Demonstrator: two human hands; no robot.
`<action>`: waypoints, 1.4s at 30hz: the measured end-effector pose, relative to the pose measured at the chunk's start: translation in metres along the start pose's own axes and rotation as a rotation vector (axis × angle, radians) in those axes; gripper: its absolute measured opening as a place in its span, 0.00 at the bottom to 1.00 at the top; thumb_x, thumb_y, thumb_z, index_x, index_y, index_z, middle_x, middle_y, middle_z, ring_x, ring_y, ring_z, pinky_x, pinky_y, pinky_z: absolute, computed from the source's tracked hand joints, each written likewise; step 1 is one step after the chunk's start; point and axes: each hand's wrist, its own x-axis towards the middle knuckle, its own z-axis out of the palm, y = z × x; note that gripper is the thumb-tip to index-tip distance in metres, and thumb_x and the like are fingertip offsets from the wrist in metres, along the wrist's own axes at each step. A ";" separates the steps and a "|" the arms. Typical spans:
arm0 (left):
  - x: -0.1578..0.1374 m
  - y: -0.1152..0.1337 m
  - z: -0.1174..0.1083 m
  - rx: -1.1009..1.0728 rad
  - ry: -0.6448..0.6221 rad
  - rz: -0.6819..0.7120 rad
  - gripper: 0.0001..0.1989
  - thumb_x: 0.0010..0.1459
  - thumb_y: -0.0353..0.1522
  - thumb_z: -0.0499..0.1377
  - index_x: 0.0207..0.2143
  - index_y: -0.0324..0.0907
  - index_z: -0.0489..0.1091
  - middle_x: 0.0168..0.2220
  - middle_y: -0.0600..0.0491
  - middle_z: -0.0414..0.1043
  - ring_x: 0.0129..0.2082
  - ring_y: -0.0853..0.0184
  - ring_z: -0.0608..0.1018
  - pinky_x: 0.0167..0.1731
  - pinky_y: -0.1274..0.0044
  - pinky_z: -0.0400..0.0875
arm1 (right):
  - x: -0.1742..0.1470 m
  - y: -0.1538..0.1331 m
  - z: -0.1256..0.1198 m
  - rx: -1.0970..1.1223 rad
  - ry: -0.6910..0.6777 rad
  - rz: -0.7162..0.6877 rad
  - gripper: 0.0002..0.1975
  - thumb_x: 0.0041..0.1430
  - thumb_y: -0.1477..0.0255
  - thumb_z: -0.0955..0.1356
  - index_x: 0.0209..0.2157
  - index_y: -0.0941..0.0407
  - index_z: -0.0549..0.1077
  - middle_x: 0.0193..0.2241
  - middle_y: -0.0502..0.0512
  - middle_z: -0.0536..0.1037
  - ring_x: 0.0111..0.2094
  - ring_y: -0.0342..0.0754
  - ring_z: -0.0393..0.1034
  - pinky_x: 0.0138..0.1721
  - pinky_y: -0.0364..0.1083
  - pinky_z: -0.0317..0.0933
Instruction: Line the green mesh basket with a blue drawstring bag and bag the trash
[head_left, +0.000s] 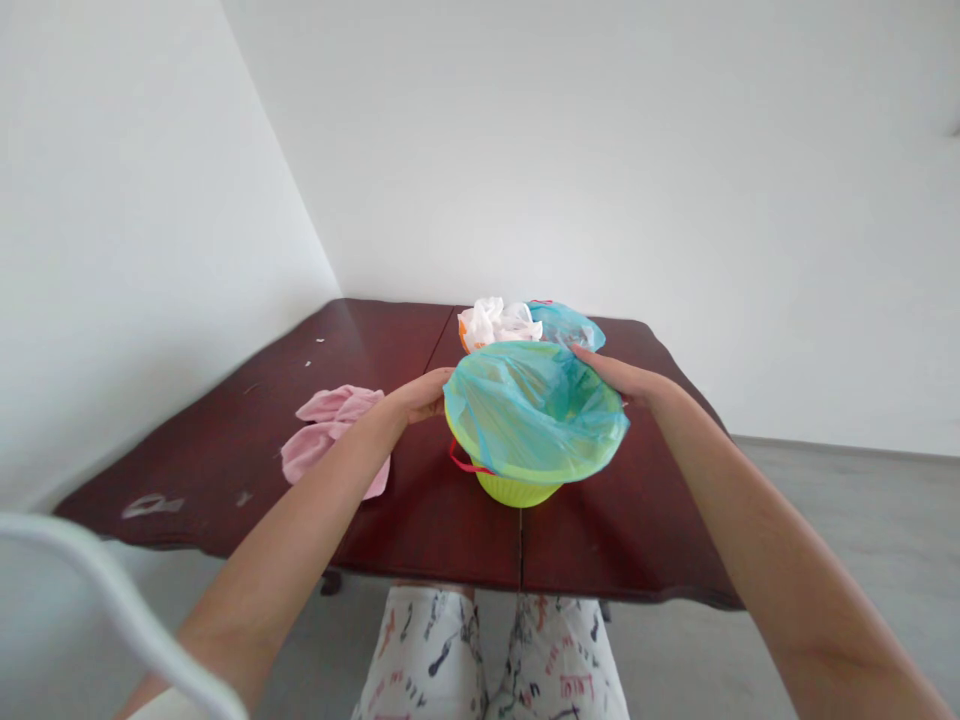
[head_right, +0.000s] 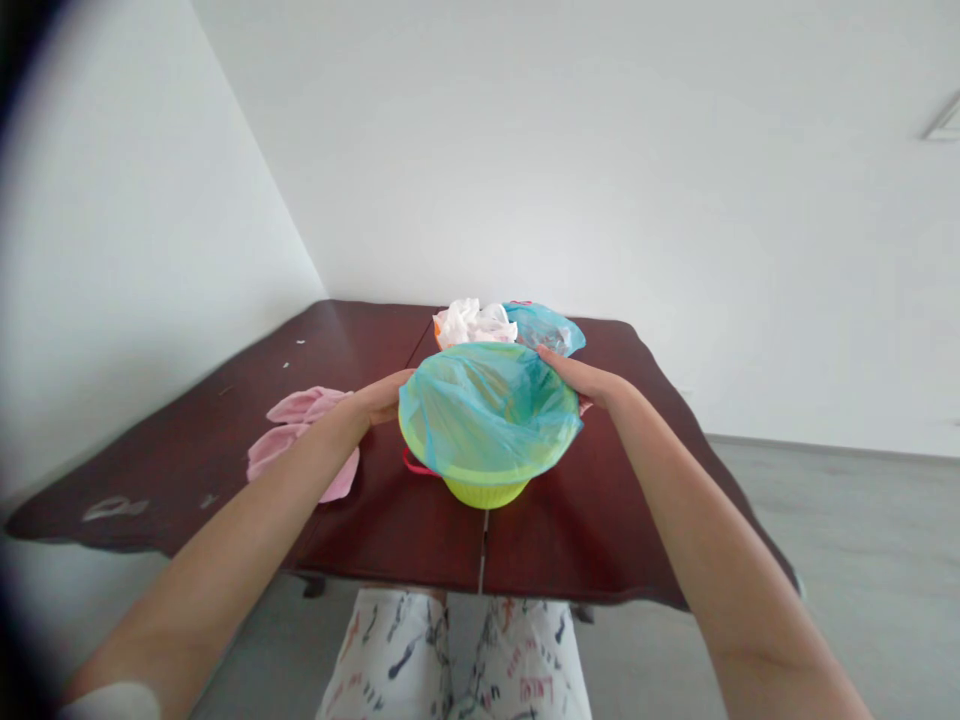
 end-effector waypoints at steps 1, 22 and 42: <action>-0.005 -0.002 -0.005 0.013 -0.003 -0.003 0.31 0.44 0.47 0.85 0.47 0.41 0.88 0.47 0.40 0.92 0.51 0.44 0.92 0.49 0.63 0.88 | -0.001 0.001 0.000 0.030 -0.050 0.035 0.41 0.80 0.34 0.61 0.48 0.54 0.88 0.45 0.70 0.92 0.45 0.69 0.90 0.48 0.68 0.86; -0.141 -0.062 0.020 1.037 0.532 1.455 0.23 0.70 0.18 0.71 0.59 0.51 0.84 0.64 0.51 0.88 0.57 0.62 0.92 0.56 0.69 0.91 | -0.187 0.094 0.100 -0.327 0.807 -0.952 0.31 0.69 0.84 0.78 0.66 0.42 0.86 0.70 0.61 0.83 0.60 0.63 0.87 0.54 0.61 0.86; -0.085 0.100 0.093 1.016 -0.276 0.489 0.14 0.70 0.47 0.70 0.51 0.54 0.89 0.58 0.47 0.90 0.67 0.45 0.86 0.77 0.60 0.70 | -0.203 0.101 0.125 -0.239 0.980 -0.741 0.36 0.79 0.68 0.70 0.83 0.43 0.66 0.85 0.64 0.62 0.85 0.73 0.58 0.81 0.79 0.57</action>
